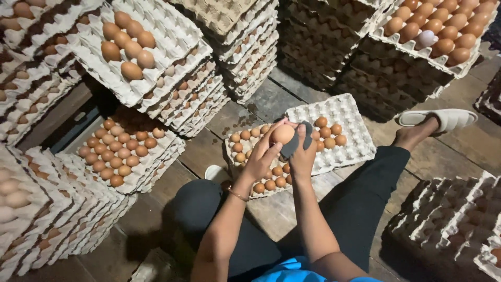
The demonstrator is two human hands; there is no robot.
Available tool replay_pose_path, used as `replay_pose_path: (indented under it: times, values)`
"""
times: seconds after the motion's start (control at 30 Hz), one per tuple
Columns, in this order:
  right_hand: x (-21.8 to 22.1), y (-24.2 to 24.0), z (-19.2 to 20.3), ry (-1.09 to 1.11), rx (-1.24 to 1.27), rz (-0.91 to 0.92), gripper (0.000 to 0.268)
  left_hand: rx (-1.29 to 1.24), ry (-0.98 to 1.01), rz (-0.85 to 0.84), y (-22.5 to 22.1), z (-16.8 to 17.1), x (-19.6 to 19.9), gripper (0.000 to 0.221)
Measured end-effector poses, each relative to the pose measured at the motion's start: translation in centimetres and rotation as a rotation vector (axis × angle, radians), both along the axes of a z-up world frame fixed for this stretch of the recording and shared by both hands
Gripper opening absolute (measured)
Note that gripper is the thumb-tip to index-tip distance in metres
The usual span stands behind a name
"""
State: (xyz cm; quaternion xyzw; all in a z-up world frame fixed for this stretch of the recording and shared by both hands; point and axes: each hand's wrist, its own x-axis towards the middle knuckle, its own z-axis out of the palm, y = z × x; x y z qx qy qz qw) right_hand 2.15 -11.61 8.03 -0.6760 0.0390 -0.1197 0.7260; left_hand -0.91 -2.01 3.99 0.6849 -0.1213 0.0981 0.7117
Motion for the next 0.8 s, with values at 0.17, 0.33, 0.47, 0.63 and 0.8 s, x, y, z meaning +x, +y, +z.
replay_pose_path:
  times: [0.17, 0.33, 0.47, 0.63, 0.8]
  values:
    - [0.4, -0.2, -3.3, -0.014, 0.013, -0.001, 0.032, 0.032, 0.017, 0.084, 0.2, -0.3, 0.0, 0.058]
    - [0.3, -0.2, -4.3, 0.127, 0.135, 0.102, 0.034, 0.105, 0.071, 0.199, 0.8, -0.8, -0.3, 0.06]
    - [0.6, -0.3, -2.9, 0.326, 0.489, 0.434, 0.058, 0.304, 0.087, 0.324, 1.1, 3.4, -0.2, 0.066]
    - [0.5, -1.3, 1.5, 0.416, -0.116, 0.611, 0.09, 0.719, 0.004, 0.367, 1.3, 0.7, -0.2, 0.055]
    - [1.7, -2.6, -2.8, 0.091, -0.14, 0.644, 0.032, 0.663, -0.106, 0.274, 1.6, -2.6, 0.4, 0.089]
